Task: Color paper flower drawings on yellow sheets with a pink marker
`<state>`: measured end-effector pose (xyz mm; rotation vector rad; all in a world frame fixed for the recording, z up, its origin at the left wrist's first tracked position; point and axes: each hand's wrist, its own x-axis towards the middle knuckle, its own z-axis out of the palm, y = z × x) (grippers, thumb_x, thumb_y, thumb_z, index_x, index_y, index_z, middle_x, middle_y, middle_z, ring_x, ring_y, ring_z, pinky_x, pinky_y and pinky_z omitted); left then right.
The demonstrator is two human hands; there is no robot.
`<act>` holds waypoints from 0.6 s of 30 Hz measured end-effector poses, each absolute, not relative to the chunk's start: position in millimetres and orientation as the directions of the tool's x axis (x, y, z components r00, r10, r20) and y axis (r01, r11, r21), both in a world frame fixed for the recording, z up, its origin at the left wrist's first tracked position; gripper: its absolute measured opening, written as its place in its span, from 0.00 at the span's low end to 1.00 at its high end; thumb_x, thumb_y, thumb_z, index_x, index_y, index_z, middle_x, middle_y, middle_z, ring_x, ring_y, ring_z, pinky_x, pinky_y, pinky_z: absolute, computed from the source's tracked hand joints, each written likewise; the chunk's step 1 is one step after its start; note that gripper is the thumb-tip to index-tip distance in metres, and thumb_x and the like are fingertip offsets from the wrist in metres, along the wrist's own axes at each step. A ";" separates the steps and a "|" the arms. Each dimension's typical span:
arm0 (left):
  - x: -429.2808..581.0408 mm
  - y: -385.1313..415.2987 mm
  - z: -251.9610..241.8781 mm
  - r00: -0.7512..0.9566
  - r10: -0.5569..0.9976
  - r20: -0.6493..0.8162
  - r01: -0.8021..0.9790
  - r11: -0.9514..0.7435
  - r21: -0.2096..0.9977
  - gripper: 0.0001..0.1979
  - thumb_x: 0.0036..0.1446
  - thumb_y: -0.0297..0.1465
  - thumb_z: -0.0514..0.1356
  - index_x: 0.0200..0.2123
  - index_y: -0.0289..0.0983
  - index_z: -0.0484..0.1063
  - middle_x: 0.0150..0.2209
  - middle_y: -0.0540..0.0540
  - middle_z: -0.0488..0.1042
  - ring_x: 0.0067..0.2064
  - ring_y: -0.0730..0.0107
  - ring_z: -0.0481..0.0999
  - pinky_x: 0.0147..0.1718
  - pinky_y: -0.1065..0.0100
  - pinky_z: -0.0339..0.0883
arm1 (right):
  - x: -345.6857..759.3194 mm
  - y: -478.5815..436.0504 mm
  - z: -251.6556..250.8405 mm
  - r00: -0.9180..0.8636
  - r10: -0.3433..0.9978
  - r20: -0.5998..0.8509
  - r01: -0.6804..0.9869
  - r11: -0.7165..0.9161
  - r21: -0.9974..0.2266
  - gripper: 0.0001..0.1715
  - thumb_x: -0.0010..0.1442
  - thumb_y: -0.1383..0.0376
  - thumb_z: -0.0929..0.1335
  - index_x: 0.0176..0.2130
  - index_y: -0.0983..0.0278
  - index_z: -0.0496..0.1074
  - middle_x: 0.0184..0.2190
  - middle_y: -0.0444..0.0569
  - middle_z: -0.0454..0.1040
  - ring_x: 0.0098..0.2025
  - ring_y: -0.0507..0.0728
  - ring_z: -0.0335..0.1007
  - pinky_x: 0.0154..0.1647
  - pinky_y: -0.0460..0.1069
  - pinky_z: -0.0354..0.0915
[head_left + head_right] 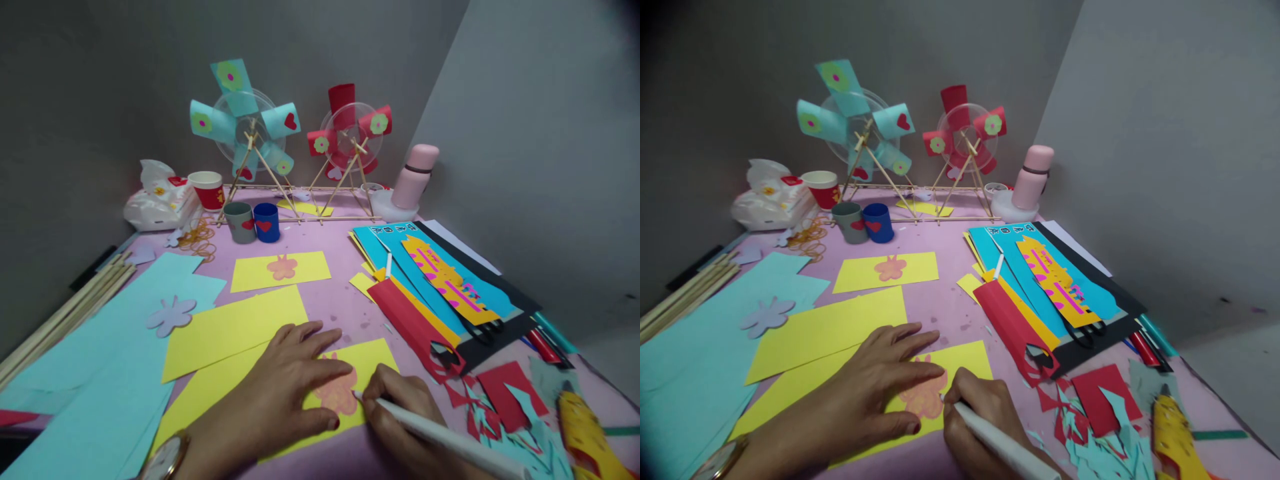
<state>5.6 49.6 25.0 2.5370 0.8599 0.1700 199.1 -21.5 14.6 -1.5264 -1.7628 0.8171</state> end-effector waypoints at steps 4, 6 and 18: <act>5.5 50.1 25.8 0.800 0.600 -0.022 0.541 -0.704 0.461 0.25 0.51 0.41 0.64 0.53 0.55 0.66 0.63 0.52 0.56 0.63 0.47 0.52 0.55 0.45 0.49 | 197.7 -20.8 15.9 -0.099 0.991 0.090 0.593 0.132 -0.794 0.08 0.53 0.66 0.58 0.23 0.61 0.59 0.16 0.41 0.64 0.19 0.52 0.62 0.22 0.45 0.54; 4.9 50.1 26.8 0.801 0.599 -0.023 0.538 -0.701 0.468 0.25 0.51 0.41 0.64 0.53 0.54 0.66 0.63 0.51 0.56 0.63 0.47 0.52 0.55 0.45 0.49 | 198.0 -20.4 15.5 -0.105 0.990 0.096 0.585 0.140 -0.799 0.08 0.53 0.66 0.58 0.23 0.61 0.60 0.16 0.41 0.63 0.19 0.51 0.61 0.22 0.45 0.54; -2.5 17.0 64.8 0.662 0.750 0.001 0.664 -0.587 0.464 0.44 0.48 0.54 0.60 0.63 0.46 0.49 0.67 0.43 0.43 0.66 0.46 0.38 0.58 0.37 0.36 | 207.0 -25.6 -6.7 0.062 0.995 0.076 0.329 0.051 -0.943 0.16 0.52 0.54 0.65 0.21 0.60 0.61 0.17 0.41 0.65 0.20 0.54 0.62 0.18 0.45 0.57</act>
